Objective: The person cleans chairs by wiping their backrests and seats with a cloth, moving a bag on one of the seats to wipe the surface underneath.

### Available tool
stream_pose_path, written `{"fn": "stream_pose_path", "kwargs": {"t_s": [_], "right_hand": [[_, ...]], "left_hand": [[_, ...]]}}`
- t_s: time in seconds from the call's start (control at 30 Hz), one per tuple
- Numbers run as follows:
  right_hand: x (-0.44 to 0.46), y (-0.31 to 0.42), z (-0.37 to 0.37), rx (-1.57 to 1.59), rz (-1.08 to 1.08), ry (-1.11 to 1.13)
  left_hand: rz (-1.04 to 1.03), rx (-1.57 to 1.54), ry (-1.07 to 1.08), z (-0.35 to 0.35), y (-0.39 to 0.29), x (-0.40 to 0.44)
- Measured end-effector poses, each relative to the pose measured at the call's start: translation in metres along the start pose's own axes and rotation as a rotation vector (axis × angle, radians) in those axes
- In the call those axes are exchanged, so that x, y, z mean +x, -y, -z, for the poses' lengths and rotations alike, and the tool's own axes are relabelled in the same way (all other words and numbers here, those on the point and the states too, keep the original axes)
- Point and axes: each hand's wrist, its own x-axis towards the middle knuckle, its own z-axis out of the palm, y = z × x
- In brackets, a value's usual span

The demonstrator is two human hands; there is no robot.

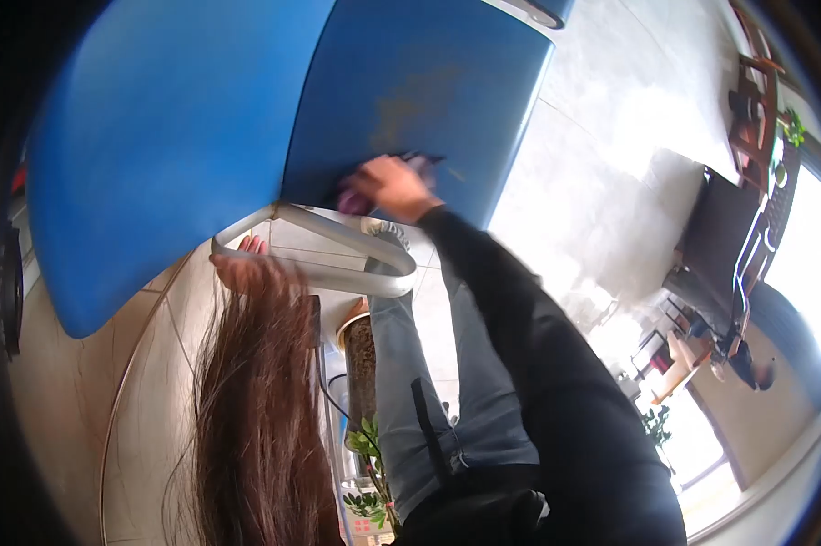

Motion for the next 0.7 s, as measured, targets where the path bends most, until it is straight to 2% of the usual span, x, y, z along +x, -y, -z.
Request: {"fn": "stream_pose_path", "kwargs": {"t_s": [0.03,0.1,0.13,0.2,0.23,0.27,0.3,0.33,0.37,0.43,0.47,0.5,0.6,0.67,0.7], "right_hand": [[-0.024,-0.023,0.027,-0.173,-0.050,-0.032],[-0.078,-0.084,0.058,-0.498,-0.463,-0.026],[-0.097,-0.114,0.076,-0.332,-0.637,-0.179],[-0.127,-0.133,0.090,-0.399,-1.092,-0.411],[-0.139,-0.132,0.085,-0.496,-1.030,-0.369],[-0.145,-0.126,0.076,-0.586,-0.963,-0.332],[-0.148,-0.110,0.058,-0.441,-1.010,-0.495],[-0.151,-0.089,0.038,-0.399,-0.987,-0.488],[-0.146,-0.057,0.026,-0.289,-1.086,-0.311],[-0.153,0.004,-0.015,-0.336,-0.664,-0.134],[-0.150,0.032,-0.012,-0.221,-0.478,-0.081],[-0.146,0.044,-0.009,-0.285,-0.314,-0.074],[-0.139,0.016,-0.005,-0.177,-0.085,0.143],[-0.131,-0.023,0.021,-0.155,0.128,0.022],[-0.125,-0.047,0.038,-0.063,-0.007,-0.056]], "left_hand": [[-0.005,0.026,-0.027,-0.004,-0.021,-0.016],[-0.020,0.055,-0.092,-0.012,-0.044,-0.037],[0.009,0.030,-0.076,-0.011,-0.044,-0.036],[0.000,0.010,-0.100,-0.018,-0.056,-0.055],[-0.057,0.188,-0.039,-0.015,-0.058,-0.059],[-0.037,0.150,-0.048,-0.008,-0.054,-0.054],[-0.022,0.091,-0.061,-0.006,-0.049,-0.045],[-0.010,0.017,-0.073,-0.011,-0.047,-0.042],[-0.014,0.072,-0.096,-0.018,-0.057,-0.057],[-0.005,0.021,-0.085,-0.018,-0.055,-0.060],[-0.015,-0.010,-0.068,-0.017,-0.057,-0.065],[0.006,-0.043,-0.074,-0.016,-0.059,-0.065],[0.036,-0.200,-0.052,-0.010,-0.046,-0.039],[0.005,-0.379,0.139,0.016,-0.025,-0.006],[0.086,-0.432,0.163,0.031,-0.023,-0.003]]}}
